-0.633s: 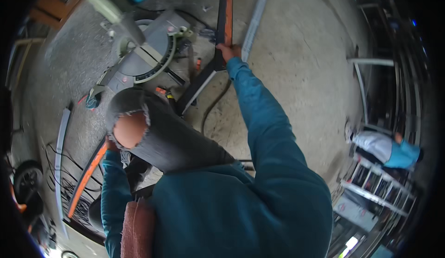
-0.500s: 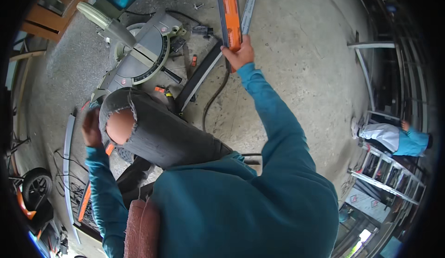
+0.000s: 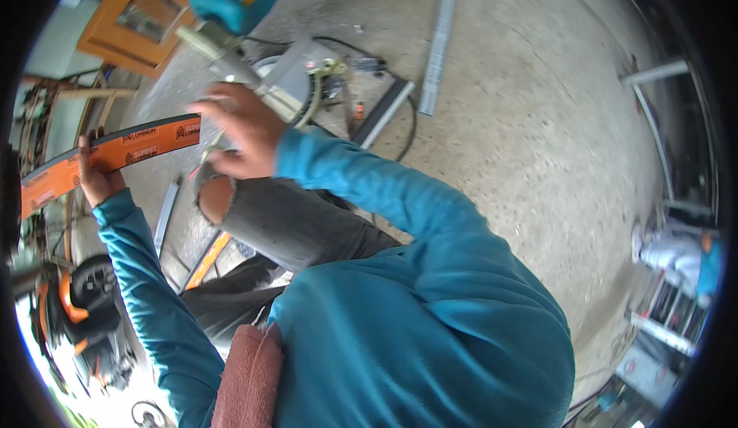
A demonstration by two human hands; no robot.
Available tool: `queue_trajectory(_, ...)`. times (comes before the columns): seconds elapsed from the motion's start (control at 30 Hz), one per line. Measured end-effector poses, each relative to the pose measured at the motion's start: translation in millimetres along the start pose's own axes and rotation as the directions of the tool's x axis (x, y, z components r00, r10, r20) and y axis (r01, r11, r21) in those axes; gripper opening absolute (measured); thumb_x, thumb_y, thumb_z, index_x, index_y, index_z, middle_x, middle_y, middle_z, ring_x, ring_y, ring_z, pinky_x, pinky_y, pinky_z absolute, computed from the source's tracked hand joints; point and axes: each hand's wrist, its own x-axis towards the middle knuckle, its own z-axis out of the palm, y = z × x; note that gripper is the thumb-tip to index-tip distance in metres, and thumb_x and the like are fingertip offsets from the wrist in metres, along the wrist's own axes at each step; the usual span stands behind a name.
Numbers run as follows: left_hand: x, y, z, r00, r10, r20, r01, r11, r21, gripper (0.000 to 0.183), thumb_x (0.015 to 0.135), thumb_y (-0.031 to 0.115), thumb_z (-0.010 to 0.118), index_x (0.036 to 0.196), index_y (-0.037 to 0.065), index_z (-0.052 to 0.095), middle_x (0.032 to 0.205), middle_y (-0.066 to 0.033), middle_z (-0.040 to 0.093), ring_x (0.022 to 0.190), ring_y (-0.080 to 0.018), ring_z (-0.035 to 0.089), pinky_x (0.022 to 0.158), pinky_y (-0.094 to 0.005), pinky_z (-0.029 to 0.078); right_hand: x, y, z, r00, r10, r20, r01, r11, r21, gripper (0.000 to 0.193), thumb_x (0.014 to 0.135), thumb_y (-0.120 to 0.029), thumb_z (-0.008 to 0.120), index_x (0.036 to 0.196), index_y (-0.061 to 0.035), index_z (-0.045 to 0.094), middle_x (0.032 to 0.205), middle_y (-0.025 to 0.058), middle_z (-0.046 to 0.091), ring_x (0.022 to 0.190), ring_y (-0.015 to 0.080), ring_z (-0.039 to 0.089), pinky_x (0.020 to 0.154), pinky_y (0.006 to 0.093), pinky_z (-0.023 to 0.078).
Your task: Cutting metal pieces using a miter saw.
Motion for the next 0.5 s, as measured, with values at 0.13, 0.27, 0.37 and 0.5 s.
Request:
queue_trajectory(0.13,0.9,-4.0,-128.7,0.929,0.068,-0.364,0.099,0.902,0.42,0.03,0.07,0.02,0.079,0.091,0.006,0.063,0.088,-0.004,0.063,0.086,-0.0191,0.06,0.074,-0.0359,0.049,-139.4,78.3,6.1,0.838,0.545,-0.029,-0.543,0.837,0.07,0.048,0.069,-0.013,0.071,0.112,-0.0018,0.053,0.108,0.0181,0.052,0.103,0.0343,0.05,0.09,0.0425,0.041)
queue_trajectory(0.27,-16.6,-28.8,-203.4,0.866,0.079,-0.494,0.119,0.927,0.357,0.032,0.071,0.011,0.077,0.098,0.009,0.059,0.095,-0.0044,0.062,0.088,-0.0189,0.061,0.074,-0.0391,0.051,-274.2,139.6,13.3,0.271,0.962,0.022,-0.818,0.242,-0.521,0.083,0.065,-0.036,0.077,0.13,0.0024,0.041,0.128,0.0243,0.045,0.115,0.0379,0.046,0.098,0.0444,0.039)
queue_trajectory(0.37,-35.6,-47.5,-229.1,0.877,0.095,-0.472,0.082,0.936,0.341,0.038,0.07,0.002,0.077,0.101,0.005,0.054,0.098,-0.0093,0.06,0.089,-0.0237,0.062,0.078,-0.0428,0.056,-313.4,173.0,34.5,-0.109,0.984,-0.143,-0.944,-0.148,-0.296,0.092,0.064,-0.038,0.078,0.132,0.0053,0.035,0.129,0.0251,0.046,0.114,0.0382,0.049,0.096,0.0438,0.042)
queue_trajectory(0.5,-41.0,-63.7,-239.8,0.892,0.102,-0.44,0.052,0.944,0.325,0.04,0.069,-0.002,0.076,0.103,0.005,0.055,0.095,-0.0065,0.06,0.085,-0.0207,0.061,0.073,-0.0352,0.056,-333.7,220.2,64.2,-0.5,0.86,0.099,-0.846,-0.51,0.153,0.079,0.075,-0.035,0.069,0.132,0.0067,0.034,0.129,0.0244,0.045,0.114,0.0387,0.048,0.099,0.0467,0.037)
